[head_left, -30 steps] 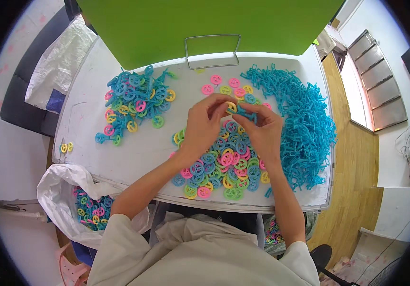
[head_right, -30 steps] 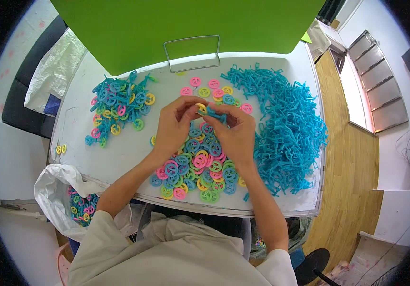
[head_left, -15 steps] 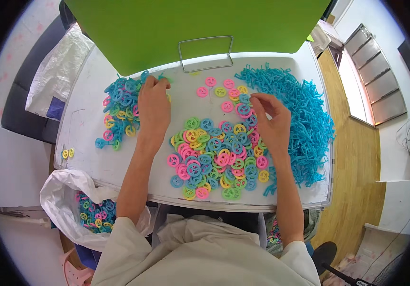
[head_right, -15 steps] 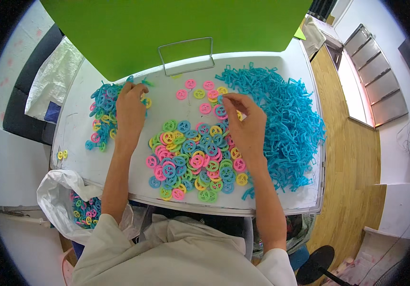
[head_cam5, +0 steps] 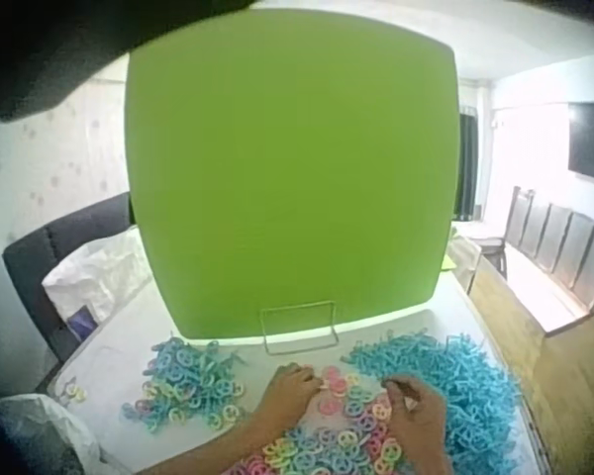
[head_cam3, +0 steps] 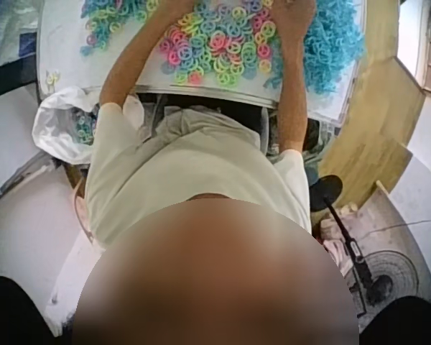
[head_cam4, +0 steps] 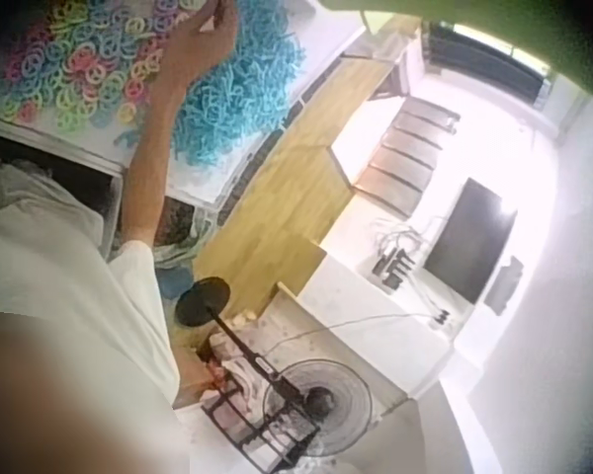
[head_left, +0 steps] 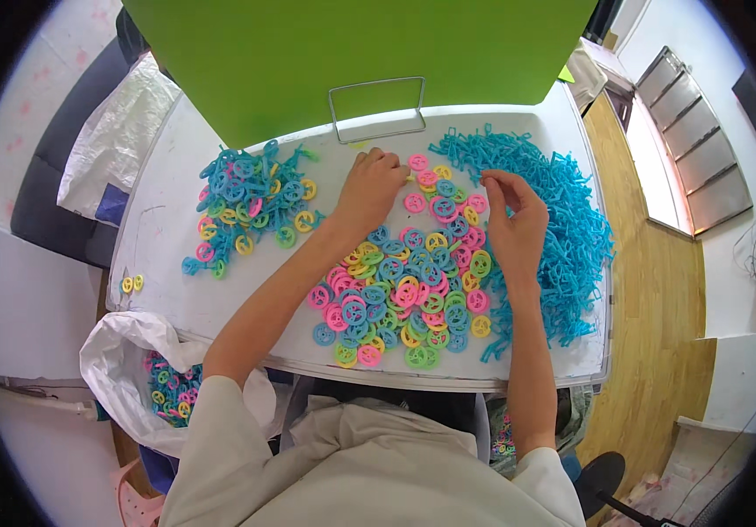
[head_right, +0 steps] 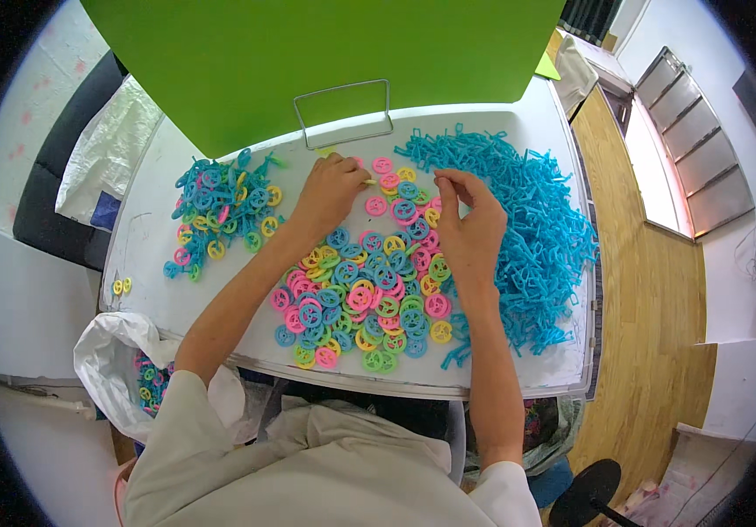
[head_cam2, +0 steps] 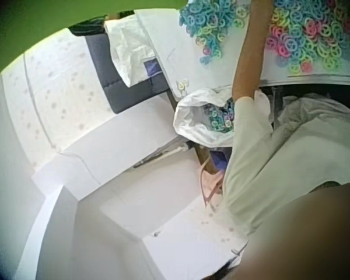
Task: Manually assembling and sorting small colorful plastic toy pieces at a workstation.
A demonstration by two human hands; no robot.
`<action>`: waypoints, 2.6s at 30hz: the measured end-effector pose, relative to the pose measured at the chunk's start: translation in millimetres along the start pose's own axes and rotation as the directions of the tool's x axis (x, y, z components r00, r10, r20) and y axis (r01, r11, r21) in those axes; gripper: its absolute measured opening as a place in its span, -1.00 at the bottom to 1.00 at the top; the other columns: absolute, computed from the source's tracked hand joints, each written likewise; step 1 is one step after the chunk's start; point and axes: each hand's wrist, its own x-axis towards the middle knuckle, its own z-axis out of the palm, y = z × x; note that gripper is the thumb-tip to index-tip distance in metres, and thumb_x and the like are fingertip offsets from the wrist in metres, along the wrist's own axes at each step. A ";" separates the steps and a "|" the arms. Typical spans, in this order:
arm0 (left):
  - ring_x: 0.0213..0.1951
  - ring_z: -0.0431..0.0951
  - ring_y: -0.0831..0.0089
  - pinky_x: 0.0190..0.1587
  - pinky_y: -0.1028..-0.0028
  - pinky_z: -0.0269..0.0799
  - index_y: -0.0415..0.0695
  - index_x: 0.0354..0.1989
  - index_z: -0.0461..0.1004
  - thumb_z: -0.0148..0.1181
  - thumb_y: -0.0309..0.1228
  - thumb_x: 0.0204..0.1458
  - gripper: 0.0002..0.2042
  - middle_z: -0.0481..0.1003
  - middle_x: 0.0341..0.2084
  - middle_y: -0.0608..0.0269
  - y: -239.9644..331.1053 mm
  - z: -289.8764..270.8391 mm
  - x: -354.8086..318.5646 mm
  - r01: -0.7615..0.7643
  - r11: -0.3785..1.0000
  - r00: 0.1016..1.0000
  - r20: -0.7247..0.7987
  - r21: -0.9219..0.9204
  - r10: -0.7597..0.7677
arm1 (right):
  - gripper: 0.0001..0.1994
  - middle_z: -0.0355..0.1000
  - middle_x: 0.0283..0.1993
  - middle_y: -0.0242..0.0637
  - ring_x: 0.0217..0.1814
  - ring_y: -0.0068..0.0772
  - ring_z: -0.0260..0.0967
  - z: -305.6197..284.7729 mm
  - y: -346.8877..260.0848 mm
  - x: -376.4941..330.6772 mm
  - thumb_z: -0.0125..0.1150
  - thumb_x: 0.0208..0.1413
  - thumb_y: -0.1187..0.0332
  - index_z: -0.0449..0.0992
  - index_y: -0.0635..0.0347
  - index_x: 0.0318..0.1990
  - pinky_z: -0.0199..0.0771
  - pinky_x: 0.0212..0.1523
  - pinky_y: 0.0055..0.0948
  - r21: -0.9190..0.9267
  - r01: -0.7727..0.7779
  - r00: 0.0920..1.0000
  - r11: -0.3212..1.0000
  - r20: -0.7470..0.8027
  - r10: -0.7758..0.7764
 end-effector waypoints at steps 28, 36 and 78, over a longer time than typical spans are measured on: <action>-0.27 0.47 0.27 -0.29 0.41 0.37 -0.18 -0.22 0.47 0.15 -0.65 -0.08 -0.78 0.45 -0.32 0.13 -175.9 -201.6 -214.4 0.430 0.847 0.897 -0.251 0.311 -0.363 | -0.66 0.50 -0.21 -0.10 -0.11 -0.05 0.44 5.2 49.7 60.4 0.32 -0.08 0.22 0.47 0.17 -0.16 0.43 -0.12 -0.14 -0.806 0.114 0.973 0.581 0.210 0.100; 0.02 0.34 0.14 0.03 0.24 0.33 -0.19 0.02 0.41 0.05 -0.69 -0.21 -0.51 0.33 0.04 0.13 -7.8 -117.8 -117.4 -0.087 0.992 0.970 0.236 0.092 0.064 | -0.65 0.48 -0.19 -0.14 -0.16 0.00 0.45 6.8 44.8 49.7 0.31 -0.09 0.38 0.47 0.12 -0.09 0.46 -0.14 -0.14 -0.778 0.263 0.948 0.570 0.319 -0.001; -0.32 0.47 0.63 -0.30 0.59 0.37 -0.14 -0.19 0.48 0.19 -0.33 0.09 -0.81 0.48 -0.40 0.42 12.5 -68.0 -3.3 0.545 0.231 0.812 0.439 -0.806 -0.384 | -0.80 0.34 -0.35 -0.50 -0.44 -0.75 0.29 19.9 8.1 3.3 0.26 0.08 0.37 0.46 0.18 -0.17 0.19 -0.54 -0.69 0.228 -0.151 0.962 0.962 0.258 0.090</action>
